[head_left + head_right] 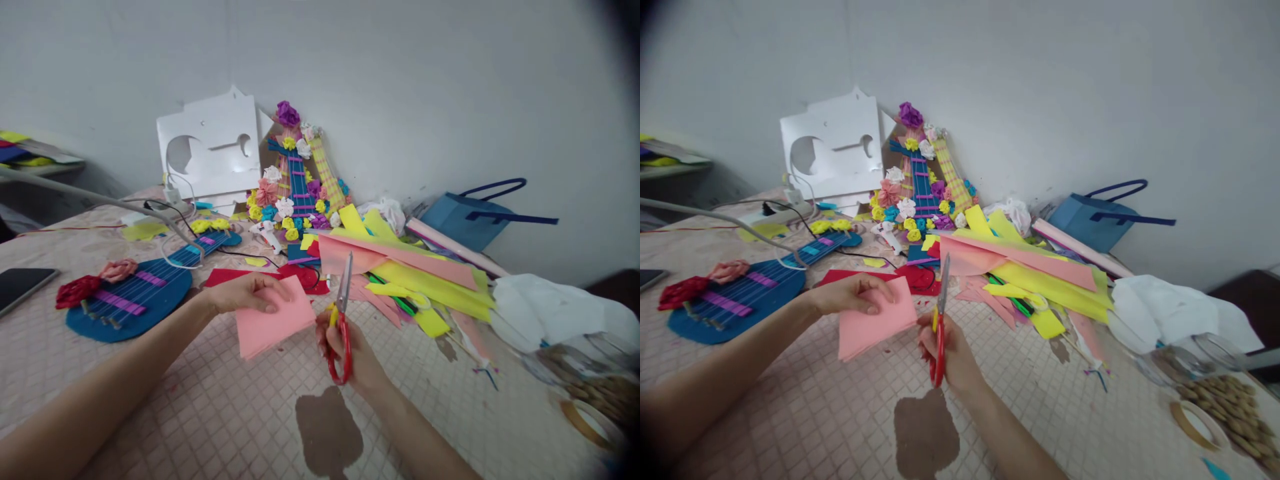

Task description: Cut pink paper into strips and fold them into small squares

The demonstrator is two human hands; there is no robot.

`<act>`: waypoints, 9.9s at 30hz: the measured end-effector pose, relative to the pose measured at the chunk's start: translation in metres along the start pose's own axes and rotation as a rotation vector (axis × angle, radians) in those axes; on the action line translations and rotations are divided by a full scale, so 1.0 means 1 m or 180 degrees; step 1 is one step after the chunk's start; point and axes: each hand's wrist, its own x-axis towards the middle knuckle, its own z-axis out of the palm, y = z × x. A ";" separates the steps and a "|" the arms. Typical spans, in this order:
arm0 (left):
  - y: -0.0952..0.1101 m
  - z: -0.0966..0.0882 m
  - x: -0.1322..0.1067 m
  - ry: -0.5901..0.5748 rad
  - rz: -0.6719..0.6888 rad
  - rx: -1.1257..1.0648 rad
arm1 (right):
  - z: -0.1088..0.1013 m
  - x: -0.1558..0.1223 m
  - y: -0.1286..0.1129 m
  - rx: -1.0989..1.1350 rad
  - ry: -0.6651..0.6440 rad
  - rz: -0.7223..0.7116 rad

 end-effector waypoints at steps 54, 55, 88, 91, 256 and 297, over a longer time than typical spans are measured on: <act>0.007 -0.026 -0.015 0.0108 0.0355 0.0295 | 0.021 -0.031 0.012 0.1932 -0.1770 0.1564; 0.008 -0.026 -0.016 0.0089 0.0369 0.0328 | 0.021 -0.031 0.012 0.1921 -0.1767 0.1572; 0.008 -0.035 -0.020 0.0163 0.0452 0.0783 | 0.013 -0.031 0.028 0.2239 -0.1887 0.1546; 0.011 -0.032 -0.019 0.0108 0.0493 0.0835 | 0.013 -0.031 0.028 0.2296 -0.1957 0.1546; 0.026 0.010 -0.016 -0.0435 0.0696 0.0888 | 0.014 -0.030 0.028 0.2590 -0.2063 0.1528; 0.026 0.012 -0.015 -0.0656 0.0644 0.0979 | 0.013 -0.034 0.028 0.2108 -0.1826 0.1540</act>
